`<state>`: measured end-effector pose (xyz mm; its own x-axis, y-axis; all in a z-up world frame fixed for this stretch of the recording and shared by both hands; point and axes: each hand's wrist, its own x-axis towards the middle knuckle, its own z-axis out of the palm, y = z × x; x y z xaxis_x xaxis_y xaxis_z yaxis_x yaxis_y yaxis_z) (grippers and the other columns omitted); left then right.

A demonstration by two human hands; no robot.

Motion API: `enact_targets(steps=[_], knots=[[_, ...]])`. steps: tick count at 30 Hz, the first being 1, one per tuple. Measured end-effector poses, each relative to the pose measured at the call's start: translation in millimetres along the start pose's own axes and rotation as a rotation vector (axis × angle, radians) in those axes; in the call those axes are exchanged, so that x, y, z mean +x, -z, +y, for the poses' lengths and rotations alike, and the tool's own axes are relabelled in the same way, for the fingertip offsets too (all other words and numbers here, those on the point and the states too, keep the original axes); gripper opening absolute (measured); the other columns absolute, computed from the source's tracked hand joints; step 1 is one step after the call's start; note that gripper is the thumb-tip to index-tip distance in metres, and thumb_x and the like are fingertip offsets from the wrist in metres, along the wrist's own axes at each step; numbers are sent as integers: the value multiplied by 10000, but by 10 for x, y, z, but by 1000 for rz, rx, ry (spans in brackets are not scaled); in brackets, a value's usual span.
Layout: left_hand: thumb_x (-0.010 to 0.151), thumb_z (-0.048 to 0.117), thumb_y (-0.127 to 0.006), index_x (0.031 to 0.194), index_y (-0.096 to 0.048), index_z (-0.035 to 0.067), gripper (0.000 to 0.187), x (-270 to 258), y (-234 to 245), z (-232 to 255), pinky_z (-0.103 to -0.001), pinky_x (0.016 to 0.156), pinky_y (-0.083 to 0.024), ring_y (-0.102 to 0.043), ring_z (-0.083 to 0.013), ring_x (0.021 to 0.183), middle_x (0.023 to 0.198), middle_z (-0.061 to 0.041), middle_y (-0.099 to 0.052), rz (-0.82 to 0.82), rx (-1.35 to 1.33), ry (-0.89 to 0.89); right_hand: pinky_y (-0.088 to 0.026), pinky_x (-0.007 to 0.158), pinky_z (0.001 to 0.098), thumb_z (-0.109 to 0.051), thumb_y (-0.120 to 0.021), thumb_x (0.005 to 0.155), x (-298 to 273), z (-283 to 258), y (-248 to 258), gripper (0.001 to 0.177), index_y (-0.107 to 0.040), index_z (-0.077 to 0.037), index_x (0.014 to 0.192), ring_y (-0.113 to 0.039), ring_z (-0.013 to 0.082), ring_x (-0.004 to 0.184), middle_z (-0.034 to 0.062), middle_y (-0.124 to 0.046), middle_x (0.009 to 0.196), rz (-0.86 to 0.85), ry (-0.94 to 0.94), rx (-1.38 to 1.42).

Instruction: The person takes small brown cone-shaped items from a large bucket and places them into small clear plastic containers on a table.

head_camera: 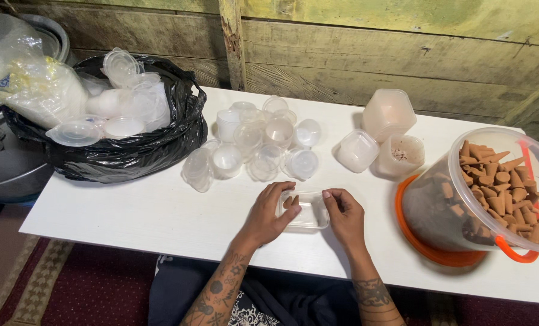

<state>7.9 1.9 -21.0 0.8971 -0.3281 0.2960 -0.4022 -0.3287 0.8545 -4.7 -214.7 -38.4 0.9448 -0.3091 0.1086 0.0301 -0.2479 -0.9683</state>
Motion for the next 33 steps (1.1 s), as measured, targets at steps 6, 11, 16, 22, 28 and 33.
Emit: enact_targets(steps=[6, 11, 16, 22, 28, 33], knots=[[1030, 239, -509, 1158, -660, 83, 251, 2, 12, 17, -420, 994, -474, -666, -263, 1034, 947, -83, -659, 161, 0, 31, -513, 669, 305, -144, -724, 930, -23, -29, -9, 95, -777, -71, 959, -579, 148, 711, 83, -657, 705, -1, 3, -9], [1016, 214, -530, 1044, -691, 118, 189, 14, -6, 16, -388, 920, -497, -665, -217, 912, 820, -49, -628, 172, 42, 62, -515, 661, 314, -135, -719, 931, -20, 29, -12, 85, -772, -68, 930, -576, 150, 697, 86, -652, 686, -3, 4, -13], [1015, 230, -545, 1013, -698, 137, 178, 21, -16, 36, -379, 897, -507, -665, -209, 892, 804, -39, -625, 185, 55, 63, -516, 659, 317, -143, -720, 930, -34, -21, -10, 86, -767, -71, 922, -579, 148, 697, 84, -652, 684, -6, -4, -19], [1024, 205, -559, 1015, -700, 108, 171, 18, -3, 76, -394, 881, -514, -670, -238, 889, 805, -66, -634, 195, 42, 56, -497, 664, 309, -146, -685, 958, -24, 53, -8, 104, -761, -75, 958, -547, 137, 701, 63, -608, 679, -23, 2, -19], [1014, 212, -591, 1017, -707, 107, 156, 23, 4, 126, -385, 874, -523, -675, -223, 890, 806, -62, -643, 239, 20, 79, -501, 679, 332, -151, -655, 985, -7, -20, 25, 137, -758, -61, 969, -556, 155, 715, 83, -632, 699, -24, 12, -7], [966, 178, -676, 1042, -702, 79, 127, 79, 4, 21, -397, 881, -518, -676, -245, 893, 848, -91, -662, 393, -59, 14, -509, 777, 364, -143, -648, 998, -61, -398, 287, 170, -729, -44, 1109, -575, 167, 772, 84, -660, 774, 77, 118, -26]])
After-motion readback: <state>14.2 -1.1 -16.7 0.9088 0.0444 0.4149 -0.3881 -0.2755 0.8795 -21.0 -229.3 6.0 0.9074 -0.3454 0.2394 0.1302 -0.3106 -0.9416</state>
